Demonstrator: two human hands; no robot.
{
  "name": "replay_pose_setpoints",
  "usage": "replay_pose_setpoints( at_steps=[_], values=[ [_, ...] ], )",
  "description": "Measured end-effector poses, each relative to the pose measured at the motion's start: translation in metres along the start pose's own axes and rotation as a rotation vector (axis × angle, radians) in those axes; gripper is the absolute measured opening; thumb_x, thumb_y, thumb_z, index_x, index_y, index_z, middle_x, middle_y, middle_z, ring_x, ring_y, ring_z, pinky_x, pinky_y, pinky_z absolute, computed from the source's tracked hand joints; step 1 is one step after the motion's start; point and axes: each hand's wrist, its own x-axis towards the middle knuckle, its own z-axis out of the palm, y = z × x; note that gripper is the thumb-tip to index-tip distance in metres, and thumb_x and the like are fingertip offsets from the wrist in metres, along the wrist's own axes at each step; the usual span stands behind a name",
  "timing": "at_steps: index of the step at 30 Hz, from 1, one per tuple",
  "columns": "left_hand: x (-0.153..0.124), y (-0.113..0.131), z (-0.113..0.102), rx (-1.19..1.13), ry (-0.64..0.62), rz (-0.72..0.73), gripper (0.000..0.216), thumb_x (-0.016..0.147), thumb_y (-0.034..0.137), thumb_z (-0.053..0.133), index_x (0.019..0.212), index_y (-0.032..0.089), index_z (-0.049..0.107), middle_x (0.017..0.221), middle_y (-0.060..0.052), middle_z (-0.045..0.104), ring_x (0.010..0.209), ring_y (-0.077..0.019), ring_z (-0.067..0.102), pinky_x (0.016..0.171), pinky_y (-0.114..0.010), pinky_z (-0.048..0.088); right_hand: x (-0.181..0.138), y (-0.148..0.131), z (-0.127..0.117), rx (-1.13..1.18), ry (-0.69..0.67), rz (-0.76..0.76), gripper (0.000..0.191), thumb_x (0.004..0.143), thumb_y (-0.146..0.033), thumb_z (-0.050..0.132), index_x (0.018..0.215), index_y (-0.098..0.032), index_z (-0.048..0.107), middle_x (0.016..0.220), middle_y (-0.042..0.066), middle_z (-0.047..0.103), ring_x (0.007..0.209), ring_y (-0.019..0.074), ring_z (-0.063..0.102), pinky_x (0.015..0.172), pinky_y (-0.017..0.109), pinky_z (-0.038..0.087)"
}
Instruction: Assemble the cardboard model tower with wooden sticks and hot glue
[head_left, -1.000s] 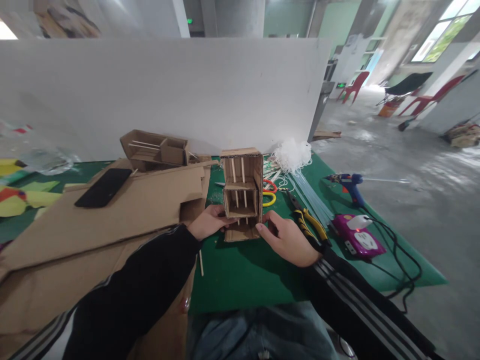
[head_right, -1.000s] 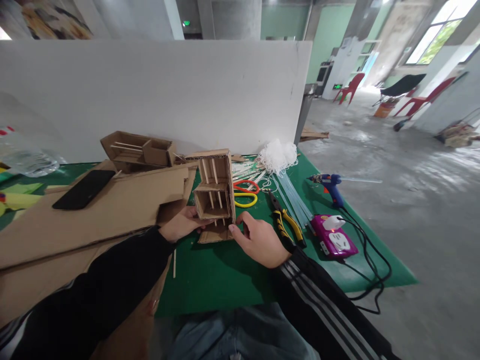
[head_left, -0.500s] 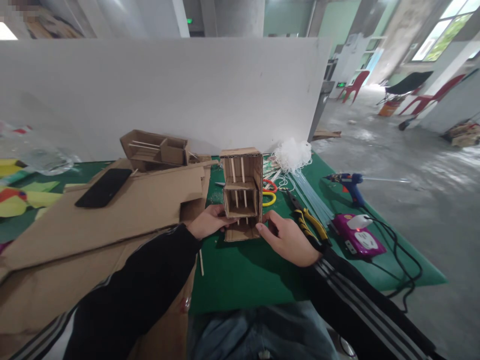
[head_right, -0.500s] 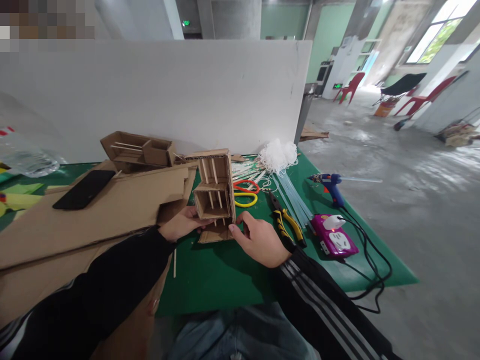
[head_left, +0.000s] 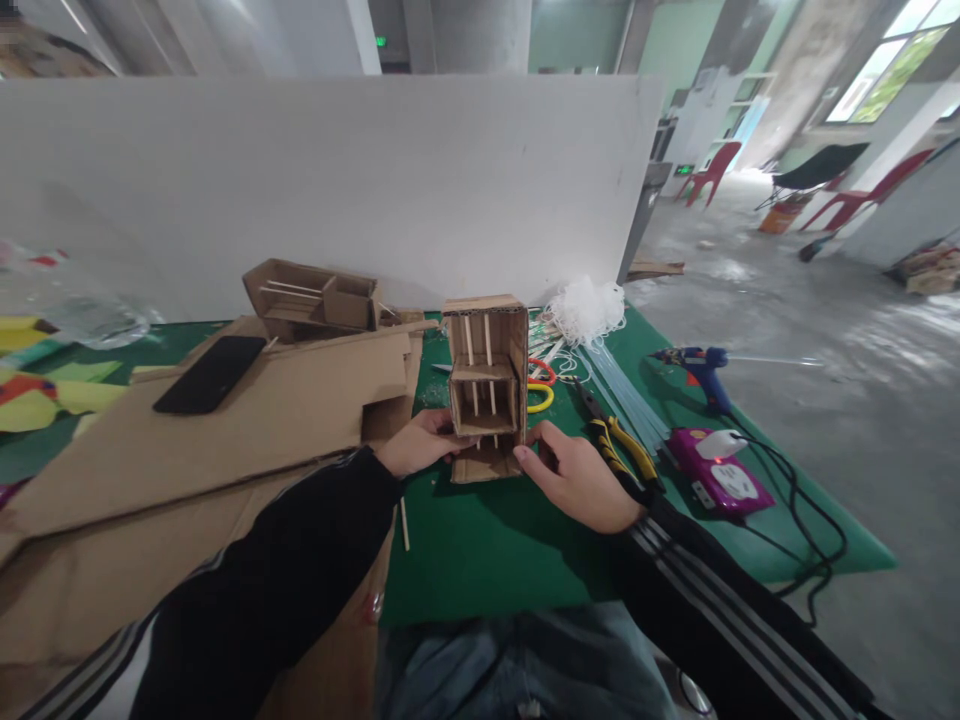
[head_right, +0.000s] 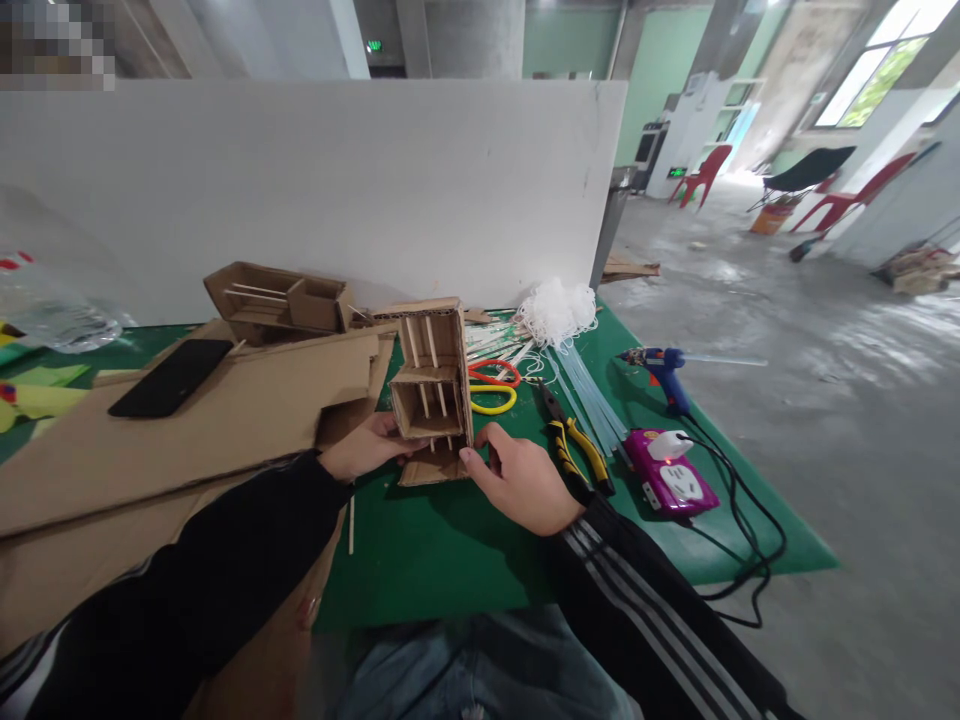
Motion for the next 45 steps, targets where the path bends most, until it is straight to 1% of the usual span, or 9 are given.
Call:
replay_pose_setpoints(
  at_steps=[15,24,26,29,34,37,42,45],
  values=[
    [0.0006,-0.0019,0.0003,-0.008,-0.007,0.004,0.044,0.063,0.056,0.08,0.078,0.015,0.069,0.062,0.002,0.056,0.057,-0.01,0.048,0.053,-0.022,0.043,-0.0007,-0.0027,-0.0007,-0.014,0.0,-0.008,0.021,0.099,-0.041,0.049,0.089,-0.024,0.053,0.06,-0.006,0.05,0.056,0.0152,0.052,0.056,0.027,0.027],
    [-0.0008,0.0012,0.0012,0.001,-0.018,0.005,0.041,0.065,0.053,0.08,0.075,0.015,0.068,0.063,0.002,0.057,0.057,-0.0097,0.047,0.053,-0.022,0.043,-0.0005,-0.0031,-0.0004,-0.012,-0.001,-0.011,0.021,0.099,-0.041,0.049,0.088,-0.023,0.051,0.059,-0.006,0.049,0.056,0.0152,0.051,0.055,0.027,0.027],
    [-0.0003,0.001,0.0006,0.009,-0.019,0.003,0.038,0.066,0.051,0.079,0.074,0.016,0.067,0.062,0.002,0.056,0.056,-0.0098,0.048,0.053,-0.022,0.044,-0.0006,-0.003,-0.0004,-0.011,0.0,-0.011,0.021,0.099,-0.041,0.049,0.088,-0.023,0.051,0.059,-0.006,0.049,0.057,0.015,0.051,0.056,0.027,0.027],
    [0.0012,-0.0009,-0.0012,0.027,-0.002,-0.002,0.034,0.071,0.049,0.076,0.078,0.017,0.067,0.061,0.002,0.055,0.058,-0.0111,0.051,0.054,-0.023,0.047,-0.0007,-0.0025,-0.0005,-0.011,0.001,-0.006,0.021,0.099,-0.041,0.049,0.089,-0.023,0.052,0.059,-0.006,0.049,0.056,0.0148,0.051,0.055,0.027,0.027],
    [0.0032,-0.0047,-0.0035,0.043,0.013,0.002,0.029,0.074,0.044,0.073,0.083,0.017,0.069,0.068,0.0,0.06,0.06,-0.0109,0.053,0.054,-0.021,0.049,-0.001,-0.0019,-0.0015,-0.019,0.005,-0.015,0.021,0.099,-0.041,0.049,0.089,-0.023,0.052,0.059,-0.006,0.049,0.056,0.0147,0.05,0.055,0.027,0.027],
    [0.0032,-0.0047,-0.0033,0.049,0.01,0.007,0.025,0.073,0.039,0.073,0.082,0.017,0.069,0.067,0.001,0.059,0.06,-0.0106,0.052,0.054,-0.02,0.048,-0.0012,-0.0017,-0.0014,-0.027,0.004,-0.017,0.021,0.098,-0.041,0.049,0.088,-0.024,0.052,0.059,-0.006,0.048,0.055,0.0147,0.05,0.054,0.027,0.027],
    [0.0019,-0.0001,-0.0029,0.067,-0.005,0.008,0.011,0.073,0.023,0.066,0.081,0.015,0.07,0.06,0.002,0.056,0.056,-0.0101,0.052,0.055,-0.02,0.047,-0.0014,0.0003,0.0033,-0.105,-0.002,-0.055,0.018,0.095,-0.038,0.051,0.085,-0.023,0.048,0.059,-0.005,0.053,0.054,0.0154,0.053,0.054,0.027,0.026],
    [0.0011,0.003,-0.0037,0.092,-0.019,0.005,0.016,0.072,0.014,0.059,0.082,0.015,0.071,0.06,0.002,0.06,0.055,-0.0106,0.054,0.054,-0.021,0.047,-0.0011,0.0019,0.0066,-0.198,-0.017,-0.077,0.017,0.094,-0.038,0.052,0.088,-0.023,0.049,0.059,-0.004,0.057,0.054,0.0166,0.056,0.054,0.028,0.025]
  ],
)
